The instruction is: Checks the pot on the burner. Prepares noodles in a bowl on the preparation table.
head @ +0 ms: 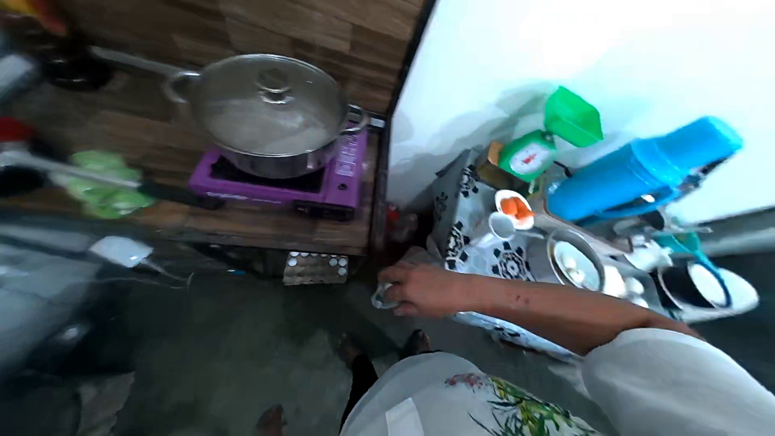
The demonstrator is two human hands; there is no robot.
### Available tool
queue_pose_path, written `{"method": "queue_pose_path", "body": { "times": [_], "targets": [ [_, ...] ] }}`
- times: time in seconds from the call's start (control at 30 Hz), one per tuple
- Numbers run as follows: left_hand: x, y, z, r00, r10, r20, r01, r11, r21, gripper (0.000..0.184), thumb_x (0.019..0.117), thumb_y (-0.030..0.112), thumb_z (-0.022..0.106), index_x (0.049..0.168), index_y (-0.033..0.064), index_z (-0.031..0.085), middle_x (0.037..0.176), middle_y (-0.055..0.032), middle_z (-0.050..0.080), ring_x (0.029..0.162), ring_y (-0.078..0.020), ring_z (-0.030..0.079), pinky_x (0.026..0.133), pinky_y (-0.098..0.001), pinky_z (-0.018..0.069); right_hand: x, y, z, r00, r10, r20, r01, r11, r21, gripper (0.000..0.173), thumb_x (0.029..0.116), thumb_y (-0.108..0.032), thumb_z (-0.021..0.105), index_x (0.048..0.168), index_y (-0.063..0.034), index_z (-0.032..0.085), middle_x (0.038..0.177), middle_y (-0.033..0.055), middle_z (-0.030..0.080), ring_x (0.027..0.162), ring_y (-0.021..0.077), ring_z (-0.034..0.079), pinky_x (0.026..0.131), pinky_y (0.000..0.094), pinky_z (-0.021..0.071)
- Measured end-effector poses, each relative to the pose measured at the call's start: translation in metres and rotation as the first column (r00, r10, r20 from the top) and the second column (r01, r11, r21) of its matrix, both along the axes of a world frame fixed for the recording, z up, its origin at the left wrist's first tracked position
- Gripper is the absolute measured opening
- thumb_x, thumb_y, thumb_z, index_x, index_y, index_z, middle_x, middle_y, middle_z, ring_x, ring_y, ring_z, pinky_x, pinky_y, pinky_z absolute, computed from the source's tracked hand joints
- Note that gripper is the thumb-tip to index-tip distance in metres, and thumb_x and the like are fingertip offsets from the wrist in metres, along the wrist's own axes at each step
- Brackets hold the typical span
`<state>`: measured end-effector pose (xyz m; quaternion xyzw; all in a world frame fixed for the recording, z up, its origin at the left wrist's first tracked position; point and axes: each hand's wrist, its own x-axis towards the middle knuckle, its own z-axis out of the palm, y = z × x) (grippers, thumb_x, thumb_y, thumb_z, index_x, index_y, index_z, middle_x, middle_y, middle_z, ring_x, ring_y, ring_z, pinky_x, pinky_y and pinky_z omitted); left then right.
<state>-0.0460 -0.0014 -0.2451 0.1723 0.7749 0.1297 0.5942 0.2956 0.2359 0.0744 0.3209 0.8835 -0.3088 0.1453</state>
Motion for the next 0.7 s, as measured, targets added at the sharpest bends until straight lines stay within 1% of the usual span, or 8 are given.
{"method": "queue_pose_path", "body": {
  "times": [0.07, 0.13, 0.23, 0.4, 0.47, 0.53, 0.63, 0.7],
  "targets": [
    [0.005, 0.015, -0.010, 0.998, -0.058, -0.003, 0.058, 0.996, 0.065, 0.045, 0.1120, 0.022, 0.041, 0.146, -0.0084, 0.044, 0.139, -0.0348, 0.053, 0.119, -0.0462, 0.059, 0.099, -0.0586, 0.0483, 0.039, -0.022, -0.003, 0.992, -0.125, -0.021, 0.126, 0.991, 0.051, 0.030, 0.1022, -0.024, 0.064, 0.124, -0.0049, 0.070, 0.146, 0.0224, 0.053, 0.134, 0.0436, 0.051, 0.107, 0.0597, 0.0439],
    [0.022, 0.033, 0.000, 0.990, -0.142, -0.021, 0.143, 0.984, 0.105, 0.046, 0.1120, 0.022, 0.041, 0.147, -0.0090, 0.043, 0.140, -0.0354, 0.052, 0.121, -0.0467, 0.058, 0.098, -0.0593, 0.0480, 0.077, -0.044, 0.000, 0.965, -0.257, -0.042, 0.260, 0.961, 0.096, 0.031, 0.1038, -0.024, 0.061, 0.125, -0.0027, 0.068, 0.144, 0.0230, 0.055, 0.134, 0.0436, 0.051, 0.110, 0.0589, 0.0424],
    [0.086, 0.073, 0.077, 0.937, -0.337, -0.096, 0.347, 0.929, 0.131, 0.045, 0.1123, 0.021, 0.039, 0.141, -0.0119, 0.048, 0.137, -0.0327, 0.056, 0.120, -0.0411, 0.060, 0.100, -0.0546, 0.0491, 0.129, -0.087, 0.004, 0.913, -0.393, -0.111, 0.403, 0.911, 0.091, 0.030, 0.1048, -0.022, 0.058, 0.124, -0.0002, 0.068, 0.138, 0.0225, 0.060, 0.127, 0.0430, 0.057, 0.104, 0.0584, 0.0468],
    [0.190, 0.109, 0.123, 0.822, -0.558, -0.117, 0.555, 0.737, 0.386, 0.041, 0.1101, 0.024, 0.043, 0.133, -0.0070, 0.058, 0.112, -0.0267, 0.067, 0.098, -0.0326, 0.067, 0.090, -0.0514, 0.0538, 0.216, -0.156, -0.007, 0.808, -0.566, -0.162, 0.579, 0.813, 0.051, 0.030, 0.1050, -0.025, 0.058, 0.120, -0.0028, 0.071, 0.126, 0.0189, 0.068, 0.119, 0.0387, 0.064, 0.099, 0.0579, 0.0499],
    [0.250, 0.116, 0.159, 0.766, -0.635, -0.097, 0.595, 0.644, 0.481, 0.038, 0.1093, 0.020, 0.044, 0.132, -0.0069, 0.058, 0.112, -0.0212, 0.067, 0.095, -0.0227, 0.067, 0.088, -0.0423, 0.0560, 0.260, -0.174, -0.009, 0.669, -0.728, -0.147, 0.742, 0.667, 0.072, 0.031, 0.1049, -0.025, 0.057, 0.121, -0.0023, 0.071, 0.129, 0.0194, 0.067, 0.121, 0.0379, 0.063, 0.102, 0.0578, 0.0485],
    [0.304, 0.115, 0.181, 0.711, -0.699, -0.079, 0.604, 0.550, 0.576, 0.035, 0.1079, 0.016, 0.045, 0.129, -0.0073, 0.060, 0.110, -0.0183, 0.068, 0.093, -0.0183, 0.069, 0.088, -0.0384, 0.0573, 0.311, -0.185, -0.018, 0.489, -0.860, -0.149, 0.870, 0.468, 0.157, 0.030, 0.1047, -0.024, 0.058, 0.123, -0.0034, 0.071, 0.133, 0.0184, 0.066, 0.123, 0.0367, 0.063, 0.103, 0.0565, 0.0494],
    [0.379, 0.105, 0.202, 0.622, -0.778, -0.086, 0.609, 0.412, 0.678, 0.032, 0.1061, 0.013, 0.046, 0.123, -0.0073, 0.063, 0.100, -0.0124, 0.069, 0.086, -0.0126, 0.068, 0.085, -0.0331, 0.0581, 0.401, -0.179, -0.039, 0.302, -0.916, -0.262, 0.934, 0.229, 0.275, 0.026, 0.1039, -0.016, 0.057, 0.120, -0.0021, 0.072, 0.133, 0.0203, 0.065, 0.124, 0.0416, 0.061, 0.102, 0.0594, 0.0497],
    [0.419, 0.096, 0.205, 0.547, -0.833, -0.086, 0.632, 0.344, 0.694, 0.032, 0.1057, 0.012, 0.045, 0.123, -0.0076, 0.063, 0.098, -0.0126, 0.071, 0.086, -0.0128, 0.068, 0.084, -0.0330, 0.0578, 0.461, -0.161, -0.053, 0.226, -0.924, -0.308, 0.952, 0.142, 0.271, 0.027, 0.1034, -0.010, 0.053, 0.122, 0.0007, 0.070, 0.132, 0.0231, 0.065, 0.123, 0.0458, 0.060, 0.102, 0.0631, 0.0485]
  ]
}}
